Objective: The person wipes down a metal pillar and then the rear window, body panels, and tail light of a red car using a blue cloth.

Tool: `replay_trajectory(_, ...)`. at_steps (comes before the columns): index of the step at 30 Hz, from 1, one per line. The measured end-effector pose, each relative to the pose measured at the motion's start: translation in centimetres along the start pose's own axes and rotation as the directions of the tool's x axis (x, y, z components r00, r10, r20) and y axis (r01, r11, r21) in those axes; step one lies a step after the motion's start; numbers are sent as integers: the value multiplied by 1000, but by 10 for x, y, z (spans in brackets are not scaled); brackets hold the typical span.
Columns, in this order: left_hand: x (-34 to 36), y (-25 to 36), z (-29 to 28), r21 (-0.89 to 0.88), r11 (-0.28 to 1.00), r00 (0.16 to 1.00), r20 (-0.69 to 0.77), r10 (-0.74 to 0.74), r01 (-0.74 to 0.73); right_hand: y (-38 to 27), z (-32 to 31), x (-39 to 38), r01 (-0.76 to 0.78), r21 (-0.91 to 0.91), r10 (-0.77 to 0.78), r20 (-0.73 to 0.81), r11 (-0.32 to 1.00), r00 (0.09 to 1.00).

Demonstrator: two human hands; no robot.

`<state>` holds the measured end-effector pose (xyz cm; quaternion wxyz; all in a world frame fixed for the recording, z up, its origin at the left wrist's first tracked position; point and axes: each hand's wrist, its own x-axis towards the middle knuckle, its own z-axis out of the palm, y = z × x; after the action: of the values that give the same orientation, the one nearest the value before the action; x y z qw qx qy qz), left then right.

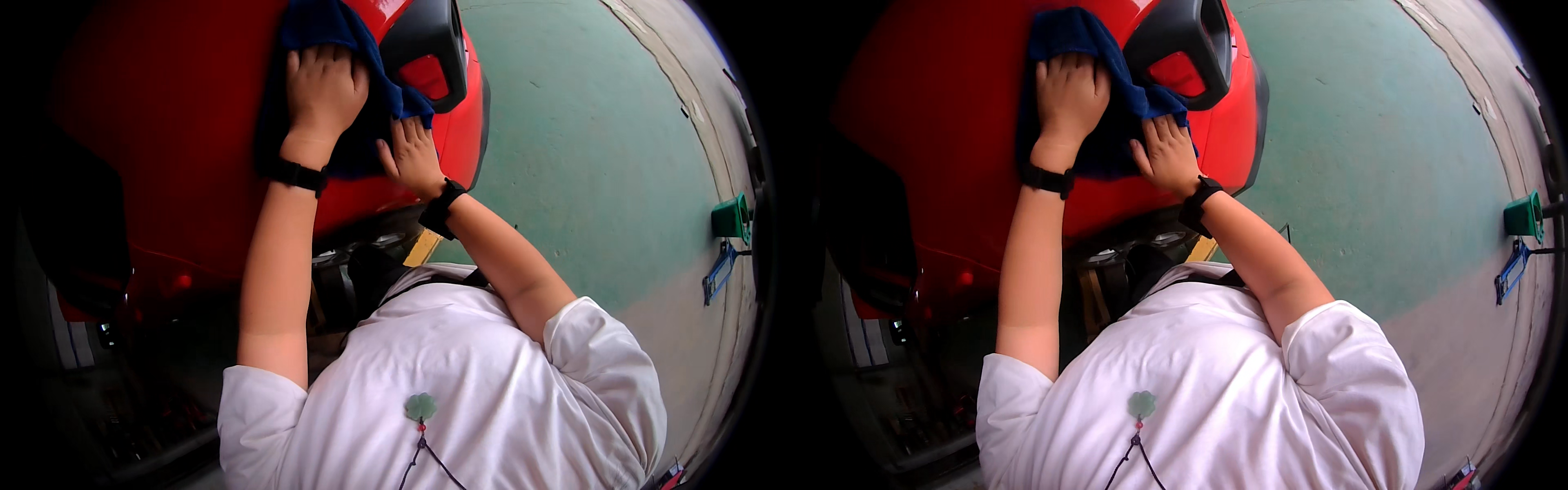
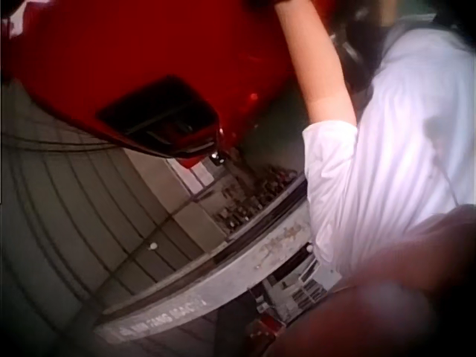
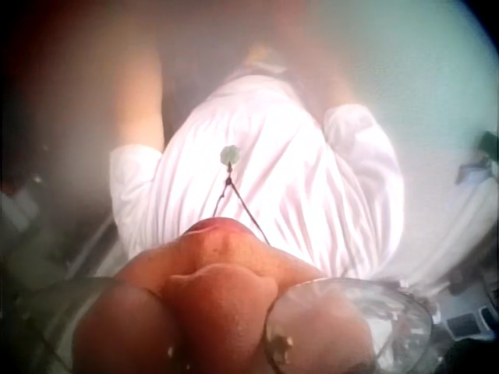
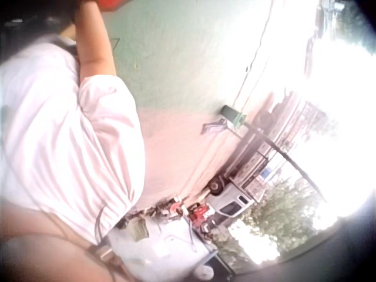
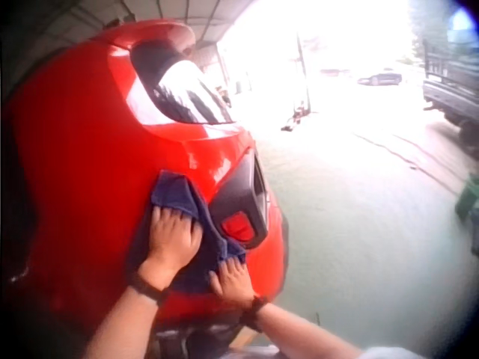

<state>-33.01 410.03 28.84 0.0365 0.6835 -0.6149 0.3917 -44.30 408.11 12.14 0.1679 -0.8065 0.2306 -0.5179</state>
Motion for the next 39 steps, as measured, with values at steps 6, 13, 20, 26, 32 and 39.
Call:
replay_trajectory(6,-99,47,37,-222,963,988,-49,147,-154,50,-12,-49,55,-4,-55,21,998,998)
replay_trajectory(13,-240,85,56,-304,950,944,290,158,-65,91,-8,-138,-397,106,366,229,912,902)
replay_trajectory(20,-206,64,49,-266,964,947,314,72,15,58,7,-97,-446,237,437,93,863,895)
replay_trajectory(26,-138,-49,6,39,929,930,-22,-368,369,-55,5,8,-123,57,116,110,991,987)
replay_trajectory(32,-205,-98,18,-64,694,696,21,-718,717,-69,52,9,304,94,-313,104,948,944)
replay_trajectory(39,-262,-51,49,-127,494,510,172,-843,860,-67,50,-12,406,-20,-383,294,914,876)
